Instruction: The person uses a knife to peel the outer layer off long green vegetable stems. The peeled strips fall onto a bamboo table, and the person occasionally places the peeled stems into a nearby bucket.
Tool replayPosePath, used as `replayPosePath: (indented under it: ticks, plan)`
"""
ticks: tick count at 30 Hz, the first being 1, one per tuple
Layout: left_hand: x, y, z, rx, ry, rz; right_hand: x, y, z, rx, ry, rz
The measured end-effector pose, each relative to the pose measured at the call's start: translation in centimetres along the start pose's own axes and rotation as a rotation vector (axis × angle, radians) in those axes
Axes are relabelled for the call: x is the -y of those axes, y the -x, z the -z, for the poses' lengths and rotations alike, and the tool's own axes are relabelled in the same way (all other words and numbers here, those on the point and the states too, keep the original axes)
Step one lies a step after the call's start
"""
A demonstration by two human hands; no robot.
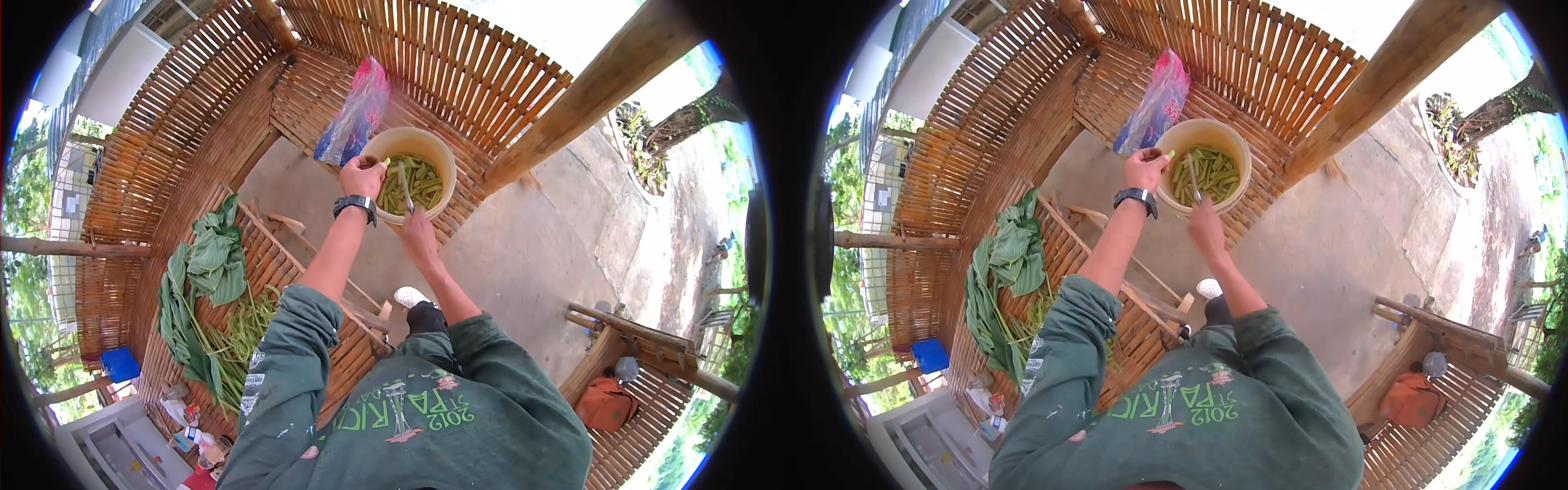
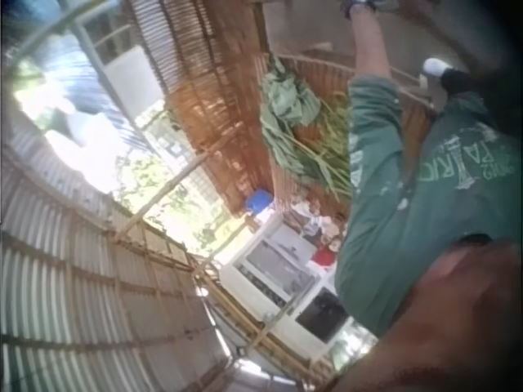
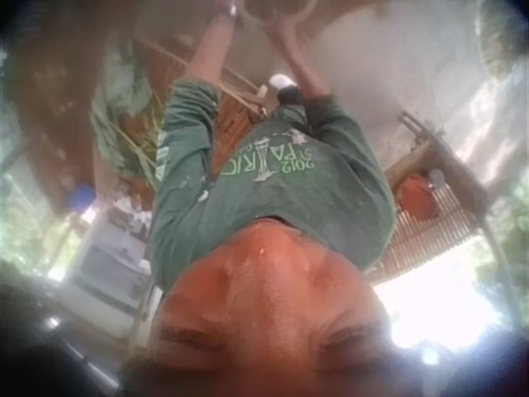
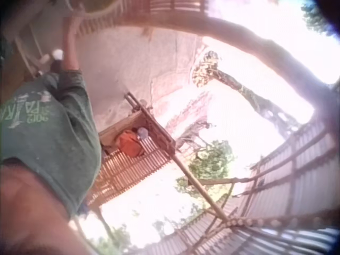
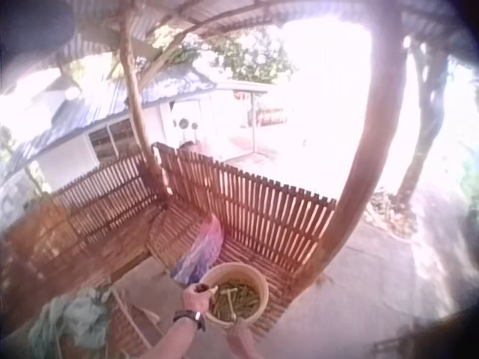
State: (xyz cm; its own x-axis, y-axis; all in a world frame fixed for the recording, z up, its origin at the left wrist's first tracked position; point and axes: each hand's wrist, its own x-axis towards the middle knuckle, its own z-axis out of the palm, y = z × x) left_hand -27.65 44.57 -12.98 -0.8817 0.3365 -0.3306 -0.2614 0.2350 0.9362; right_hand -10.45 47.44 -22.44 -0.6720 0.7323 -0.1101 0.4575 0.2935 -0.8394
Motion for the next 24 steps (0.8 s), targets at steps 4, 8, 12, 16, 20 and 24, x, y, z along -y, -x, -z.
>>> replayPosePath:
  ticks: [4,8,12,16,20,24]
  plan:
    - [0.5,-1.4,0.3,-0.012,0.001,-0.054,-6.1,8.8,1.0,0.197,0.083,-0.247]
    - [2.5,-4.4,1.1,-0.061,-0.018,-0.237,-7.3,13.2,2.7,0.313,0.175,-0.167]
    - [3.4,0.5,3.1,0.214,-0.283,-0.062,-12.3,14.4,2.3,0.307,0.298,0.144]
    - [12.9,9.8,9.5,0.054,-0.359,-0.098,-7.6,13.2,2.0,0.367,0.288,-0.043]
    - [17.3,19.1,17.9,-0.287,-0.305,-0.018,-3.9,12.0,0.7,0.485,0.254,-0.008]
    - [18.3,23.4,28.9,-0.734,-0.510,-0.142,-2.1,10.6,-2.0,0.489,0.231,0.387]
